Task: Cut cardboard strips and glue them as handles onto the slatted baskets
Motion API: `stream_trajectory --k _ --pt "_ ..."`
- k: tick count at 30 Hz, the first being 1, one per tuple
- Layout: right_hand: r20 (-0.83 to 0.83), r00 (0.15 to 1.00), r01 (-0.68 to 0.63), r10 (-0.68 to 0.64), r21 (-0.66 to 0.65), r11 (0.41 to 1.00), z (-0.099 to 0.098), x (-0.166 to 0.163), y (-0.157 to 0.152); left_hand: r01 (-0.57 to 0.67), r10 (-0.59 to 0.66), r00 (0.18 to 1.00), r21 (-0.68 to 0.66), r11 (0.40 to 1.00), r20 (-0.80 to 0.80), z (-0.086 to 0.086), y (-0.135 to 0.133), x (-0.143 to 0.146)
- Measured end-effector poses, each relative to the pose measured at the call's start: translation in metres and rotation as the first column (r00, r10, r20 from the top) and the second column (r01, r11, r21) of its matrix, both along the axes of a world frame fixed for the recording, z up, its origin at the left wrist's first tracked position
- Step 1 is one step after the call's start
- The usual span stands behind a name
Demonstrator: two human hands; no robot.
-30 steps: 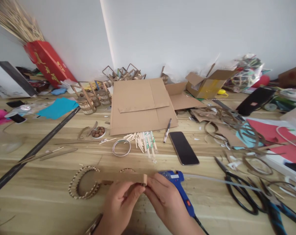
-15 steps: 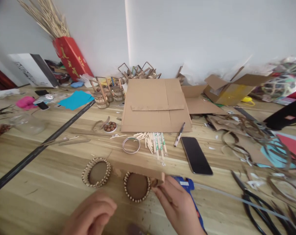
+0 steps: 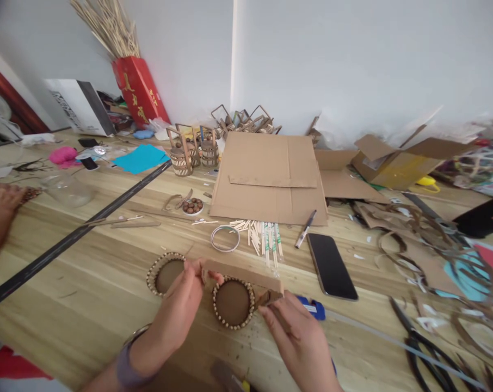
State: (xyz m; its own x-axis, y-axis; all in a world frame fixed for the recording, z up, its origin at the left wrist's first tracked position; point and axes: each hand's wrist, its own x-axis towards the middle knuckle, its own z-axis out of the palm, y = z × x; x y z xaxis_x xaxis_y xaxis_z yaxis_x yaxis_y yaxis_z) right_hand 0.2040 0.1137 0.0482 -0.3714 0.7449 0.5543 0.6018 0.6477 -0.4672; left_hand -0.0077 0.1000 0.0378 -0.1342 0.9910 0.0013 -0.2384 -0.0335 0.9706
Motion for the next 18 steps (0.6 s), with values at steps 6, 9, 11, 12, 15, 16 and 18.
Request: stream_trajectory --k 6,9,11,12,15,16,18 --pt "0.016 1.000 0.004 -0.004 -0.014 1.000 -0.003 0.001 -0.003 0.081 -0.086 0.979 0.038 0.996 0.185 -0.002 0.003 0.011" --pt "0.040 0.999 -0.003 0.004 -0.030 1.000 -0.005 0.003 -0.004 0.094 -0.100 0.984 0.045 0.995 0.150 -0.005 0.001 0.011" --pt "0.061 0.998 -0.012 0.015 -0.041 0.999 -0.006 0.004 -0.004 0.099 -0.106 0.986 0.057 0.993 0.132 -0.006 -0.002 0.010" --pt "0.066 0.998 -0.015 0.018 -0.041 0.999 -0.006 0.004 -0.004 0.104 -0.111 0.987 0.065 0.992 0.117 -0.006 -0.003 0.009" --pt "0.063 0.998 -0.009 0.011 -0.029 1.000 -0.006 0.003 -0.003 0.144 -0.149 0.987 0.082 0.986 0.054 -0.005 -0.007 0.007" --pt "0.064 0.998 -0.003 0.005 -0.025 1.000 -0.007 0.003 -0.003 0.160 -0.163 0.986 0.083 0.984 0.029 -0.004 -0.008 0.006" --pt "0.077 0.997 0.017 -0.015 -0.024 1.000 -0.008 0.003 -0.003 0.185 -0.184 0.983 0.082 0.979 -0.015 -0.002 -0.009 0.006"
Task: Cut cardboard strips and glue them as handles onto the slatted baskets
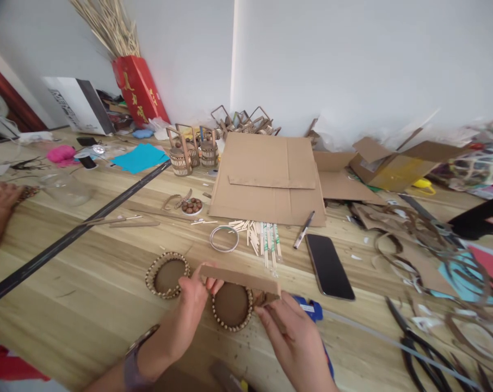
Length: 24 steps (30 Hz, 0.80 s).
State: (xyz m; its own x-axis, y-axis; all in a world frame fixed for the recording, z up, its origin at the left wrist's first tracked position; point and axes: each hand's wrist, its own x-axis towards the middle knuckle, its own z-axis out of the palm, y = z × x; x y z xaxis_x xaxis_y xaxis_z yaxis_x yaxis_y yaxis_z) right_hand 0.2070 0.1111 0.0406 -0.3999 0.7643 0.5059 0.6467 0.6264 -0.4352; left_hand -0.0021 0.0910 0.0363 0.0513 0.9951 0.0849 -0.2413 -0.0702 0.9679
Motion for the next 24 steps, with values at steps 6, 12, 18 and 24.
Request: stream_trajectory --k 6,12,18,24 --pt "0.001 1.000 -0.006 0.006 -0.024 1.000 -0.001 0.001 0.000 -0.006 0.008 0.998 0.037 0.999 -0.055 0.007 0.004 0.001" --pt "-0.067 0.998 -0.007 0.006 -0.021 1.000 0.005 -0.004 0.000 0.009 0.002 0.978 -0.052 0.999 0.207 0.006 0.016 -0.003" --pt "-0.070 0.998 -0.006 0.003 -0.042 0.999 0.007 -0.006 -0.001 0.069 -0.033 0.946 -0.102 0.992 0.323 0.011 0.022 -0.015" --pt "-0.065 0.998 -0.018 0.013 -0.080 0.997 0.006 -0.006 -0.001 0.075 -0.048 0.950 -0.075 0.994 0.308 0.013 0.022 -0.015"
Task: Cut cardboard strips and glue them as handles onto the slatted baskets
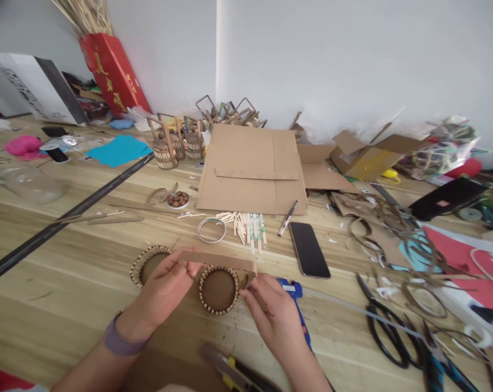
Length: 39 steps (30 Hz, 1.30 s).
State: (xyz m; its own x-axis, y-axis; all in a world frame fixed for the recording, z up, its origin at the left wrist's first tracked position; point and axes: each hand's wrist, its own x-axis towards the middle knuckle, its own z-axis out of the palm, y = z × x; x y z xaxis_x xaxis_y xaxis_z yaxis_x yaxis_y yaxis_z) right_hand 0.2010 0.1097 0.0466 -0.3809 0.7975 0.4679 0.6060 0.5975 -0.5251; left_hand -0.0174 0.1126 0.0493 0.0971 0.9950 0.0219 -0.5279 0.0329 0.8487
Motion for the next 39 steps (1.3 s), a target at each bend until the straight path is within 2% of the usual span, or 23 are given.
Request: stream_trajectory --k 5,14,21,25,31,35,39 --pt "-0.012 1.000 -0.004 0.005 0.022 1.000 -0.002 0.000 0.000 -0.039 0.039 0.999 0.030 0.999 0.002 -0.003 0.000 0.002" --pt "-0.005 1.000 0.000 0.000 0.022 1.000 -0.002 0.000 0.000 -0.007 0.006 1.000 0.053 0.999 0.016 -0.006 0.000 0.002" --pt "0.009 1.000 0.000 0.000 0.020 1.000 -0.001 0.000 0.000 -0.030 0.030 1.000 0.050 0.998 -0.001 -0.007 0.000 0.003" --pt "0.023 1.000 0.013 -0.014 0.038 0.999 -0.002 0.000 0.000 -0.026 0.030 0.986 0.024 0.999 -0.166 -0.009 -0.003 -0.008" --pt "0.021 1.000 0.002 -0.003 0.042 0.999 0.000 0.000 -0.001 0.106 -0.027 0.900 0.158 0.982 -0.435 0.004 -0.002 -0.033" --pt "0.016 1.000 0.002 -0.002 0.059 0.998 0.001 -0.001 -0.001 0.184 -0.080 0.865 0.167 0.969 -0.495 0.015 0.000 -0.040" --pt "0.024 1.000 0.006 -0.007 0.057 0.998 0.000 -0.001 -0.001 0.205 -0.093 0.836 0.151 0.967 -0.541 0.017 0.001 -0.042"
